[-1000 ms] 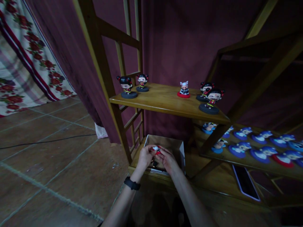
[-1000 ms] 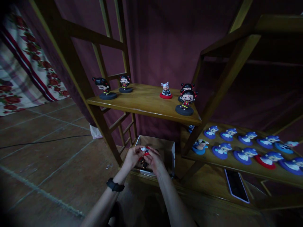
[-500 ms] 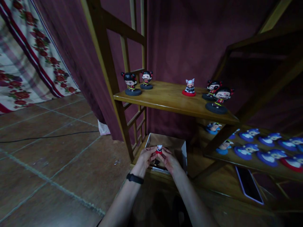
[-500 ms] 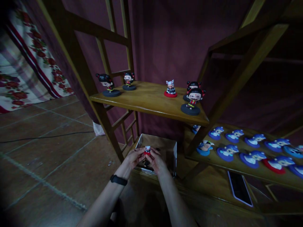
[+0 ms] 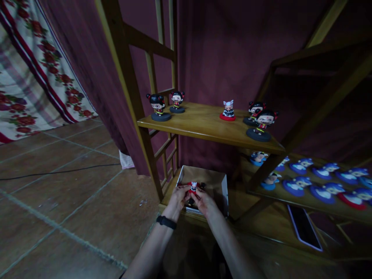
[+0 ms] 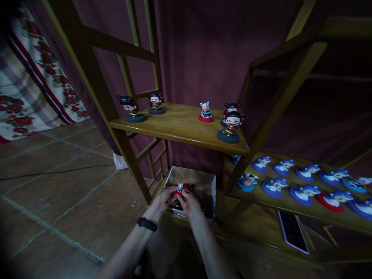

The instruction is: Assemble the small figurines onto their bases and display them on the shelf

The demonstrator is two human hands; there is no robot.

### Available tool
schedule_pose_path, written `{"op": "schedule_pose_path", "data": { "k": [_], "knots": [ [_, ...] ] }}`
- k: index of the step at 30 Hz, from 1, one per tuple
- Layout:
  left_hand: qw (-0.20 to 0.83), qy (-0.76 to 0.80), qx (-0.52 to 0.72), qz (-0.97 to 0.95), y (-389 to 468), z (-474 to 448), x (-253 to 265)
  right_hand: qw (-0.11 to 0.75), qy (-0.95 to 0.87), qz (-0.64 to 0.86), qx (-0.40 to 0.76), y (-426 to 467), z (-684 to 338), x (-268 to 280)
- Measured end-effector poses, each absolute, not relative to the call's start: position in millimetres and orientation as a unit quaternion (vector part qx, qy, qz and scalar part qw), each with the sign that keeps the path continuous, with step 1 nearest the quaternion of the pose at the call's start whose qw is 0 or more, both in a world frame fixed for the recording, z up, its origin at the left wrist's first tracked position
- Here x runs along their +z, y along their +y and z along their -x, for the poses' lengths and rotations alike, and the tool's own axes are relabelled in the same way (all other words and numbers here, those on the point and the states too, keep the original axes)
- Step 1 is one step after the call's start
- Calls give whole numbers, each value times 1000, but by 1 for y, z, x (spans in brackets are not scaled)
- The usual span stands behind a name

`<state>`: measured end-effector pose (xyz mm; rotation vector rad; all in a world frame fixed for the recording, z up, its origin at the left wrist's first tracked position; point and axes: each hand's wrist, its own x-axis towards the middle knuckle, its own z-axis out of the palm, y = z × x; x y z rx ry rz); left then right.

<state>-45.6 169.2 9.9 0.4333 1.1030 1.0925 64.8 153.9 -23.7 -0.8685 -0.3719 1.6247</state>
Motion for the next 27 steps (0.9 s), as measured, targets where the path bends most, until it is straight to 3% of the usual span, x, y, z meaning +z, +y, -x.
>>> {"op": "schedule_pose_path", "data": {
  "k": [8,27],
  "knots": [
    [712,424,513,-224,165,47,20,594,-175,341,708,155,-69,-10],
    [681,426,540,-251,167,36,21,597,-173,352,700,154,-80,4]
  ]
}}
